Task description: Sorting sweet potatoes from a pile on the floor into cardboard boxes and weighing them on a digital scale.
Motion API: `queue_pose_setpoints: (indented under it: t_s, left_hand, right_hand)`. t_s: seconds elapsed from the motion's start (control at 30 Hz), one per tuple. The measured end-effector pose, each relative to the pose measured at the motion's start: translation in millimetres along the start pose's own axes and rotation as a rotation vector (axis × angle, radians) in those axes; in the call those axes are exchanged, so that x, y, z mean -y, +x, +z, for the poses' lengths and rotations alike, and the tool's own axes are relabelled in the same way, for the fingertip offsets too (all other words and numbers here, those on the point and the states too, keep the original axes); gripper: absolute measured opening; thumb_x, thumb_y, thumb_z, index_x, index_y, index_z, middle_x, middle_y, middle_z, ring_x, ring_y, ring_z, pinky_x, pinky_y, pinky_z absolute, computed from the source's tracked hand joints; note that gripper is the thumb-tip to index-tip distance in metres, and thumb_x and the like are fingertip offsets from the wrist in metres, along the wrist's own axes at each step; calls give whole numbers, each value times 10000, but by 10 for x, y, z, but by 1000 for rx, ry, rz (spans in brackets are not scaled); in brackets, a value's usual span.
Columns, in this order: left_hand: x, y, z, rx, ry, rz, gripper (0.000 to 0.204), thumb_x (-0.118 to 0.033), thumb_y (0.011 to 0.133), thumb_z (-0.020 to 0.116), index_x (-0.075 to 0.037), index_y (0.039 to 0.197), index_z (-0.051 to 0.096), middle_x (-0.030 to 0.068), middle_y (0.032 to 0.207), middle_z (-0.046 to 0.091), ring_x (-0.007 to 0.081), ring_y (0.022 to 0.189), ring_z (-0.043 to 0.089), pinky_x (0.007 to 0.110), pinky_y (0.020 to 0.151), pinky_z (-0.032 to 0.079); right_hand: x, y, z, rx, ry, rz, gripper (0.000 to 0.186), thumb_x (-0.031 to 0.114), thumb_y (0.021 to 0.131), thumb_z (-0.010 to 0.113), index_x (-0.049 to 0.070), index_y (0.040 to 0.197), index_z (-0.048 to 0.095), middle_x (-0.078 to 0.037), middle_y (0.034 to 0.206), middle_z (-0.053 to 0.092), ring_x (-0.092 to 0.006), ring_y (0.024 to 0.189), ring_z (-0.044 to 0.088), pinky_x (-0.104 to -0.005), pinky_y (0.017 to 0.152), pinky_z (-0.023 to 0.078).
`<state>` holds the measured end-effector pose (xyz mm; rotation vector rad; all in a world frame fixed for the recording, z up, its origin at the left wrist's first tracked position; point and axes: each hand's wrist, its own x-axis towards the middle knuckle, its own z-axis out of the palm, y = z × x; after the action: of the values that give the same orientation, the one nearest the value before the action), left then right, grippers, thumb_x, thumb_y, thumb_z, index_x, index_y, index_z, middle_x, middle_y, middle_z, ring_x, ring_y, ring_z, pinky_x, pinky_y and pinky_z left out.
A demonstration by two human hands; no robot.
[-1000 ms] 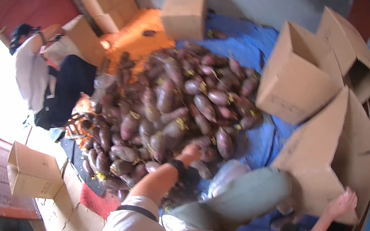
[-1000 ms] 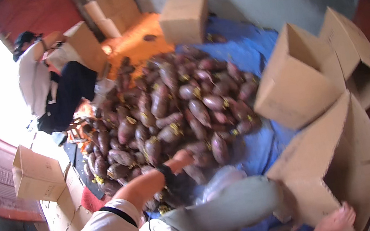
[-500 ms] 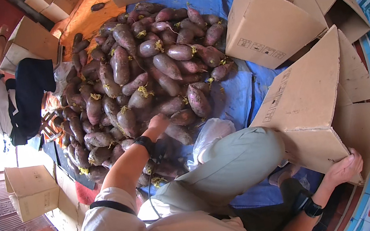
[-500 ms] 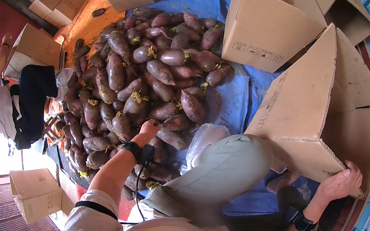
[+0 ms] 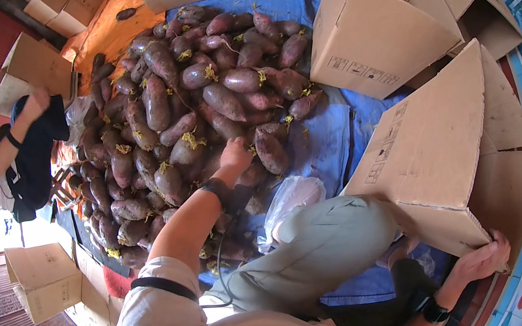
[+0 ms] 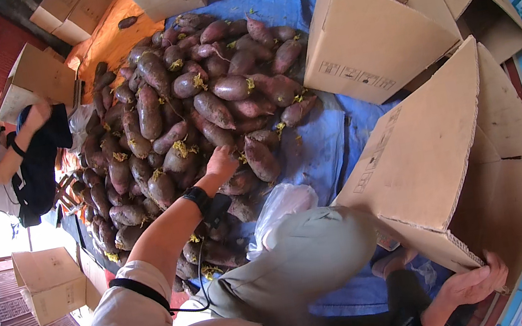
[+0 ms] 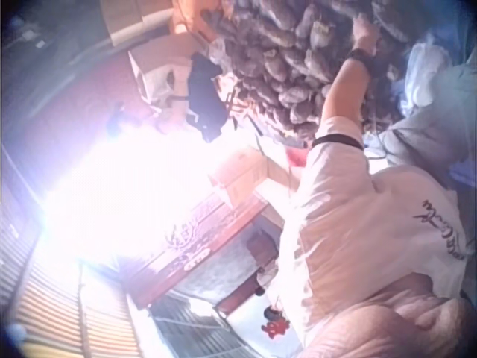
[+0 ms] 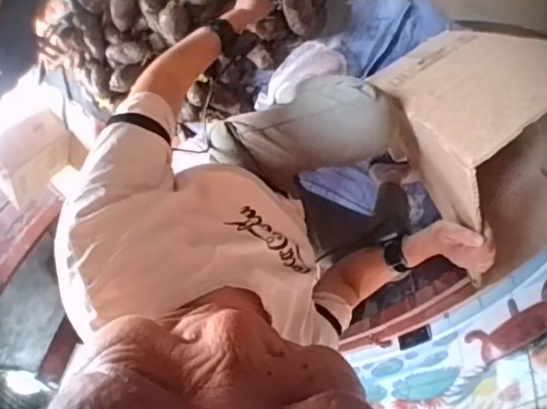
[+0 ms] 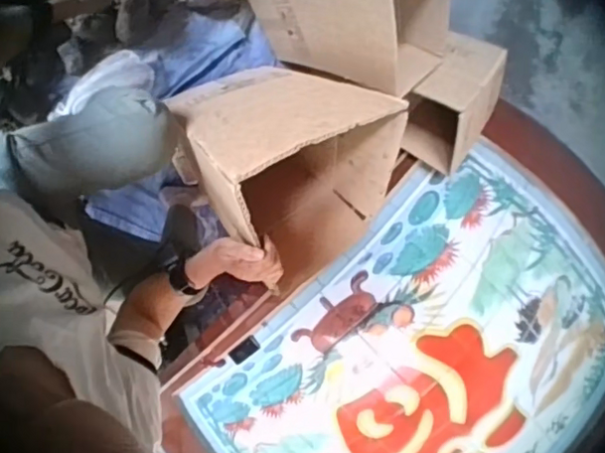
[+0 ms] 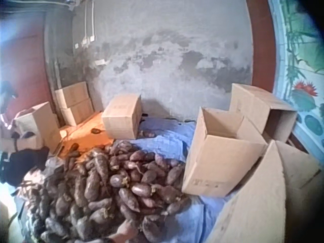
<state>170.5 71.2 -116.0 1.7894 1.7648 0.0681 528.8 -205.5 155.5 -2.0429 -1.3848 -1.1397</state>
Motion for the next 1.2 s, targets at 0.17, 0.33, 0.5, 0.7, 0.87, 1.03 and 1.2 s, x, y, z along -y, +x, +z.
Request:
queue_pose_setpoints:
  t_s: [0.17, 0.33, 0.5, 0.7, 0.87, 1.03, 1.2]
  left_hand:
    - [-328, 180, 62, 67, 239, 169, 450, -123, 704, 554, -82, 1146, 479, 118, 1175, 444, 310, 1112, 445, 375, 874, 417]
    - [-255, 348, 373, -23, 441, 379, 580, -109, 625, 674, -87, 1162, 456, 106, 1168, 430, 284, 1124, 417, 427, 869, 399]
    - [-517, 358, 310, 192, 574, 305, 568, -134, 610, 701, -102, 1137, 492, 116, 1150, 447, 270, 1055, 470, 380, 802, 425]
    - [-652, 229, 442, 157, 864, 378, 425, -191, 652, 680, -103, 1053, 569, 35, 1070, 523, 203, 980, 520, 349, 749, 423]
    - [-807, 138, 395, 352, 997, 459, 537, -306, 654, 698, -120, 1126, 521, 37, 1110, 549, 239, 1033, 536, 473, 861, 358]
    - [-805, 35, 439, 434, 1060, 512, 534, -319, 648, 701, -137, 1119, 529, 65, 1060, 580, 257, 1002, 554, 495, 861, 368]
    - [-613, 3, 687, 279, 938, 549, 478, -274, 658, 693, -140, 1090, 537, 72, 1054, 548, 260, 980, 552, 452, 759, 430]
  right_hand:
    - [-7, -14, 9, -9, 22, 24, 390, 207, 926, 292, -56, 811, 556, -158, 766, 539, -303, 745, 491, -397, 745, 366]
    - [20, -3, -24, -12, -9, 20, 382, 196, 926, 282, -60, 821, 545, -164, 784, 533, -320, 765, 494, -400, 743, 373]
    - [-14, -4, -36, 13, -17, 3, 388, 209, 929, 282, -69, 829, 534, -174, 788, 522, -324, 760, 489, -402, 722, 377]
    - [28, 28, -35, 30, 0, 1, 378, 203, 929, 287, -71, 824, 525, -175, 772, 508, -332, 742, 475, -406, 714, 366]
    - [1, 17, -30, 12, -40, -50, 376, 202, 930, 285, -67, 818, 523, -175, 768, 504, -333, 737, 471, -408, 710, 362]
    - [25, 15, -50, 29, 2, -23, 365, 192, 927, 287, -67, 813, 518, -170, 775, 505, -327, 739, 474, -408, 707, 360]
    - [34, 8, -46, 28, 8, -3, 360, 194, 922, 291, -64, 814, 517, -167, 778, 506, -322, 743, 477, -402, 712, 359]
